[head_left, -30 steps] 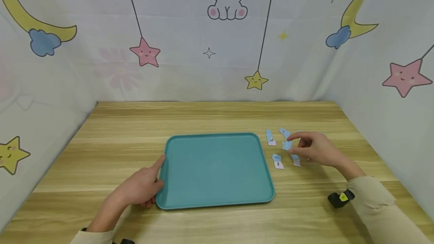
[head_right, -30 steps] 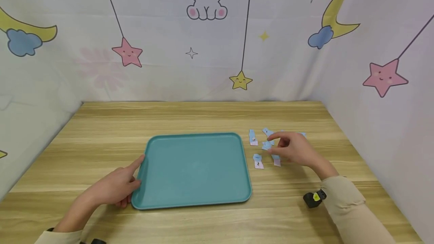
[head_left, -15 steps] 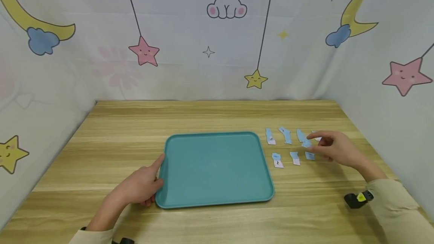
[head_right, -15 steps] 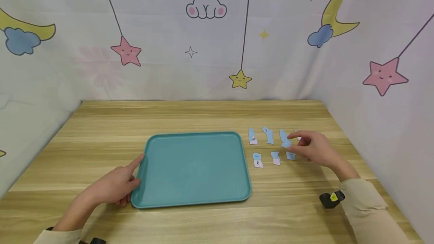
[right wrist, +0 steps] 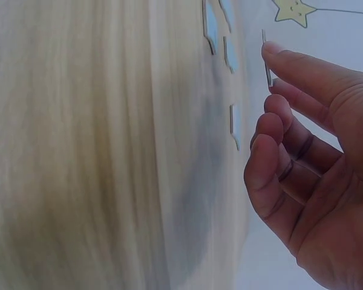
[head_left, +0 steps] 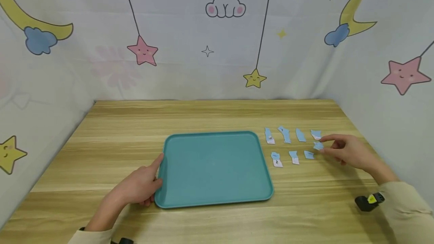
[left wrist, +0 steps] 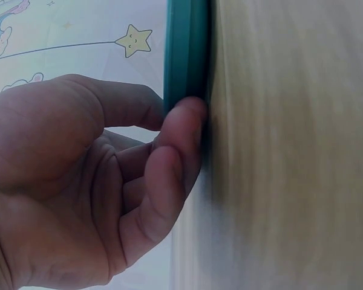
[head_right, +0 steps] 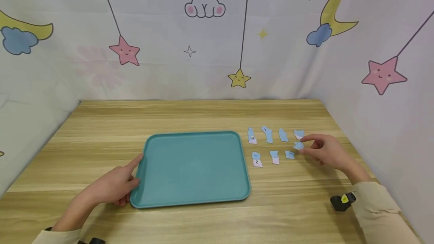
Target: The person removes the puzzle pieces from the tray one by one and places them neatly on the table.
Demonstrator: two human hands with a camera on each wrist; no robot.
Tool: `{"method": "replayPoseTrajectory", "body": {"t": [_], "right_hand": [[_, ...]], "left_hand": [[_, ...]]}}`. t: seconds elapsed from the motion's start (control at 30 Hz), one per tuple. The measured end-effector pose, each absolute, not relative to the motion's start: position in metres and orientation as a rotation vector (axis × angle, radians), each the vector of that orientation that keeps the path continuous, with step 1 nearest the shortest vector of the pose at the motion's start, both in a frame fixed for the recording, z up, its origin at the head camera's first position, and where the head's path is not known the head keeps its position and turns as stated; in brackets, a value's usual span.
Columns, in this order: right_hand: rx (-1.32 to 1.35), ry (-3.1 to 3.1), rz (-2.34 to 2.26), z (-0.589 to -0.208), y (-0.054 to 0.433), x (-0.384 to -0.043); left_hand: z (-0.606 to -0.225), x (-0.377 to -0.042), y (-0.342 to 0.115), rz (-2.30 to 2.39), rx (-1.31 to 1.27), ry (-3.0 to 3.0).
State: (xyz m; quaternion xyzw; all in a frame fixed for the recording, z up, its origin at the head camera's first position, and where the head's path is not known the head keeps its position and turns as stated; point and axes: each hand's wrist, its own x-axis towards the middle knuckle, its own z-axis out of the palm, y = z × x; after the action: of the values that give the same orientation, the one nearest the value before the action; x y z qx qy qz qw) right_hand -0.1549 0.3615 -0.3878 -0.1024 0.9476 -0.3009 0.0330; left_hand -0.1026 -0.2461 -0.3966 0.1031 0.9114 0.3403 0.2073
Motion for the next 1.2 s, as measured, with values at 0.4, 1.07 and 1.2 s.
{"method": "replayPoseTrajectory", "body": {"t": [0.4,1.07,1.2], "right_hand": [[-0.289,2.972,-0.839,-0.397,0.376,-0.154],[-0.216,2.897,-0.767,-0.399,0.376,-0.150],[-0.235,2.938,-0.745,-0.395,0.375,-0.149]], "left_hand": [[-0.397,-0.103,-0.246,0.944,0.281,2.536],[-0.401,-0.102,-0.248,0.952,0.304,2.554],[-0.403,-0.101,-0.248,0.944,0.279,2.563]]}}
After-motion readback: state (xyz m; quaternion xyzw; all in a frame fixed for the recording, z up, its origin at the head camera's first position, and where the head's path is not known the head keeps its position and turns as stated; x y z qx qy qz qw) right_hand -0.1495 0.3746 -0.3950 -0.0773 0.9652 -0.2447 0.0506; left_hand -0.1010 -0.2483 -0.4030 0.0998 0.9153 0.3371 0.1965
